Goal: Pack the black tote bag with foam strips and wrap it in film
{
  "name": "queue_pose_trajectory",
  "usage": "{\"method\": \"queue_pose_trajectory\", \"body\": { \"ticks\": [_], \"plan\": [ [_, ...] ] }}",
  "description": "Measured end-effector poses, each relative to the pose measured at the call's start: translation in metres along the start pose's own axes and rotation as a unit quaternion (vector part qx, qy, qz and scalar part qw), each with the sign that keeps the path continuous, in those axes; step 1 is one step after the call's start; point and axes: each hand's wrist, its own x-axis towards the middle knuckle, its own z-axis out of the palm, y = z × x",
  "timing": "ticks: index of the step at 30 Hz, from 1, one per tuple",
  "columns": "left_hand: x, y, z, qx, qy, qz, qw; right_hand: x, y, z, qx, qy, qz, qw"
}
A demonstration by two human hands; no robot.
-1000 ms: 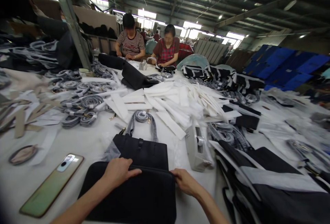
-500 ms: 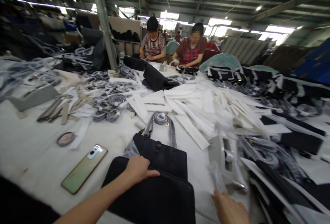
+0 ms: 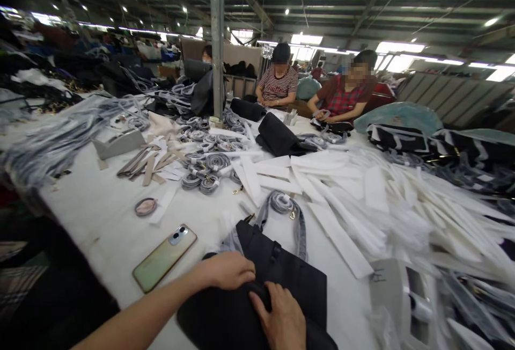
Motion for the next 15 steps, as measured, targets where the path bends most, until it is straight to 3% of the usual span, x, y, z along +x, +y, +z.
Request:
{"method": "queue_pose_trajectory", "body": {
  "ticks": [2,6,9,15],
  "plan": [
    [-0.005,-0.02,-0.019,-0.039,0.041,-0.022,0.998,-0.002,0.002,-0.001,-0.004,-0.015,0.009,1.0],
    [-0.009,-0.061,-0.043,-0.083,0.143,-0.138,0.977,0.002,-0.003,-0.01,0.001,-0.061,0.033,0.998],
    [-0.004,-0.078,-0.04,-0.118,0.172,-0.179,0.961,0.01,-0.008,-0.015,-0.005,-0.101,0.053,0.993],
    [0.017,-0.087,-0.025,-0.243,0.226,-0.169,0.928,0.014,-0.008,-0.014,-0.017,-0.112,0.063,0.992]
  ]
}}
